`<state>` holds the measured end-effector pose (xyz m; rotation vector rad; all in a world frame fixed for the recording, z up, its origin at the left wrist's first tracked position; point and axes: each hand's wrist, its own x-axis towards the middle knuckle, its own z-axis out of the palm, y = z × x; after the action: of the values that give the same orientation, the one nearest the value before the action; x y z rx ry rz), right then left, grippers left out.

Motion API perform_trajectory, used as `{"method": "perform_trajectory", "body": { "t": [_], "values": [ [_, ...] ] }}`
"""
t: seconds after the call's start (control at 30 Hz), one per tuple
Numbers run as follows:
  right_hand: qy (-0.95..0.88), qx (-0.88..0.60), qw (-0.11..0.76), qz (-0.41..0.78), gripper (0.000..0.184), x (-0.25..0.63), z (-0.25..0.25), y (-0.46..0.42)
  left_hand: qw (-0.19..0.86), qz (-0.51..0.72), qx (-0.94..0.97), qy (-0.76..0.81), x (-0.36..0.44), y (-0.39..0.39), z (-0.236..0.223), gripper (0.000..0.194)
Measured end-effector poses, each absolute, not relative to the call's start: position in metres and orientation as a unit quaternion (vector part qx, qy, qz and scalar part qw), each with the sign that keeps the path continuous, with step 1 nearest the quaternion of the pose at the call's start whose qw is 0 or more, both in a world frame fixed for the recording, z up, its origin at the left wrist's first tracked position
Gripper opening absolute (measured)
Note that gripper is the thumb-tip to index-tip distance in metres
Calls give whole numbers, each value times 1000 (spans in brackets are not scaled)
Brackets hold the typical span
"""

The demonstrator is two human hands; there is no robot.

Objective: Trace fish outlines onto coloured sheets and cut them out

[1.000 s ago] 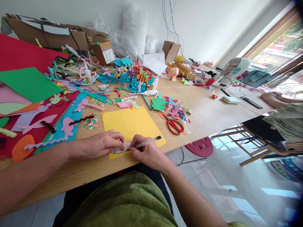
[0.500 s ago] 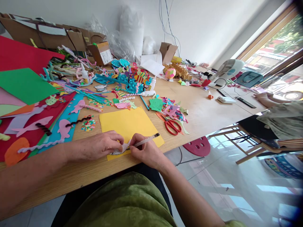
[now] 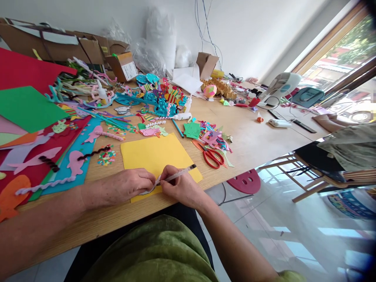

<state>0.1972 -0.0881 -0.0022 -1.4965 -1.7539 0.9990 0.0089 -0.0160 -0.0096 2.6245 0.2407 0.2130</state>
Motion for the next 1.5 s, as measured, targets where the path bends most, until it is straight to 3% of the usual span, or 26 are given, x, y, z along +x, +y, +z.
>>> {"method": "perform_trajectory", "body": {
  "t": [1.23, 1.5],
  "values": [
    [-659, -572, 330, 360, 8, 199, -3, -93, 255, 79, 958, 104, 6, -19, -9, 26],
    [-655, -577, 333, 357, 7, 204, -5, -96, 225, 99, 963, 113, 9, -21, -11, 43]
  ]
}}
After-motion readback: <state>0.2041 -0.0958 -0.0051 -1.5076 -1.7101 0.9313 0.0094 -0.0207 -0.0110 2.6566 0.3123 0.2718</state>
